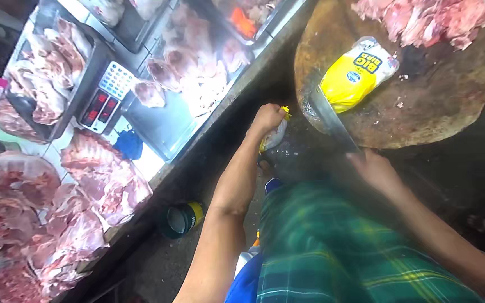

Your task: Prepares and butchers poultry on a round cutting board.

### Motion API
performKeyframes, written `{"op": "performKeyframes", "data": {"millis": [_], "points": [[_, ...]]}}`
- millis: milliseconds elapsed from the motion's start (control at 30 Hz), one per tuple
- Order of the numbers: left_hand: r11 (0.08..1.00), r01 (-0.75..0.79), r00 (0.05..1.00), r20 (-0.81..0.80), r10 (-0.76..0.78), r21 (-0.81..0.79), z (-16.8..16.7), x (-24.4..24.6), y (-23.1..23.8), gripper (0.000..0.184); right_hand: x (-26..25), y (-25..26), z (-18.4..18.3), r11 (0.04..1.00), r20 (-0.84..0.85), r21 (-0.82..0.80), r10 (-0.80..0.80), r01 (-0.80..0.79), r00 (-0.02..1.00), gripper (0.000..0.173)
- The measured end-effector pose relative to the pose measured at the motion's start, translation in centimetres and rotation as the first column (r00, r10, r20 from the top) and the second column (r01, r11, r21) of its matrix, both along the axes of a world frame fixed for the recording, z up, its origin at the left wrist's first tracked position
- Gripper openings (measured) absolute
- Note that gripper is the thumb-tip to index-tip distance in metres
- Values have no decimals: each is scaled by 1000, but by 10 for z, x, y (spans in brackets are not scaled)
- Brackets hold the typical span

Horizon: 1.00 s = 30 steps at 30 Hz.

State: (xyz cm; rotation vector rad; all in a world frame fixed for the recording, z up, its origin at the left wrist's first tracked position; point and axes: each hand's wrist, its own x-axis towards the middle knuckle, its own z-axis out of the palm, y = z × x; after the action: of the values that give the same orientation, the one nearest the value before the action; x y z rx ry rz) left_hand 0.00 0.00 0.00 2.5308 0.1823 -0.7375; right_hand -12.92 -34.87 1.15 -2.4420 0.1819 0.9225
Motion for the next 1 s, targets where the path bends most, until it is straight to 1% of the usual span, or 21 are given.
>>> {"op": "performKeyframes", "data": {"millis": [100, 167, 233, 300, 367, 433, 500, 533, 567, 600, 633, 667, 700, 733, 800, 833, 867, 900, 933, 967, 1000], "points": [[985, -168, 986, -9, 168, -47, 5, 4, 7, 38, 4, -4, -4, 1000, 6, 24, -8, 8, 1000, 67], [966, -250, 968, -8, 250, -63, 8, 1, 14, 37, -1, -5, -9, 999, 16, 42, -22, 21, 1000, 67], [953, -298, 954, -45, 295, -64, 11, -5, 21, 38, -8, -8, -11, 997, 46, 70, -29, 26, 999, 64], [951, -305, 946, -133, 297, -47, 10, -7, 32, 45, -14, -13, -12, 993, 100, 113, -22, 11, 995, 62], [954, -298, 929, -224, 293, 11, -10, -9, 51, 51, -29, -16, -9, 988, 167, 153, -44, 18, 985, 62], [947, -309, 910, -264, 320, 84, -36, -15, 76, 56, -44, -17, 1, 984, 179, 164, -104, 75, 978, 64], [929, -339, 907, -209, 365, 152, -51, -14, 97, 66, -51, -17, 13, 973, 173, 163, -191, 163, 966, 64], [914, -367, 909, -142, 392, 172, -49, -10, 96, 71, -56, -19, 17, 960, 170, 170, -251, 223, 953, 63], [897, -411, 903, -60, 425, 165, -40, 0, 83, 73, -60, -24, 19, 941, 179, 174, -320, 290, 930, 62], [889, -440, 898, 47, 438, 126, -25, 12, 57, 70, -65, -30, 19, 914, 191, 183, -393, 361, 899, 61], [903, -428, 898, 135, 418, 51, -1, 25, 22, 64, -67, -37, 17, 883, 207, 191, -463, 429, 862, 60], [933, -357, 912, 201, 357, -39, 23, 39, -19, 59, -67, -43, 13, 852, 227, 196, -521, 486, 823, 60], [965, -241, 933, 248, 260, -106, 41, 53, -61, 59, -64, -49, 10, 821, 232, 194, -570, 537, 788, 59], [987, -107, 952, 273, 137, -122, 48, 69, -103, 69, -61, -55, 6, 792, 227, 192, -610, 579, 759, 59], [991, 130, 948, 298, -116, -29, 40, 99, -173, 104, -51, -64, 3, 757, 171, 169, -653, 631, 738, 62], [969, 243, 921, 305, -242, 35, 31, 110, -199, 109, -46, -68, 5, 750, 133, 147, -661, 645, 739, 63], [935, 339, 874, 334, -354, 102, 22, 116, -222, 103, -43, -73, 9, 743, 99, 123, -668, 658, 737, 65], [902, 400, 823, 369, -432, 163, 15, 121, -245, 91, -39, -80, 15, 734, 73, 102, -679, 672, 730, 66], [865, 447, 784, 365, -502, 228, 15, 127, -269, 81, -34, -88, 20, 724, 52, 92, -689, 683, 723, 67], [820, 486, 767, 302, -566, 301, 21, 129, -287, 77, -32, -93, 22, 717, 35, 98, -695, 690, 718, 68], [769, 526, 758, 210, -618, 364, 26, 126, -299, 78, -31, -96, 19, 719, 21, 108, -692, 686, 722, 69]]}}
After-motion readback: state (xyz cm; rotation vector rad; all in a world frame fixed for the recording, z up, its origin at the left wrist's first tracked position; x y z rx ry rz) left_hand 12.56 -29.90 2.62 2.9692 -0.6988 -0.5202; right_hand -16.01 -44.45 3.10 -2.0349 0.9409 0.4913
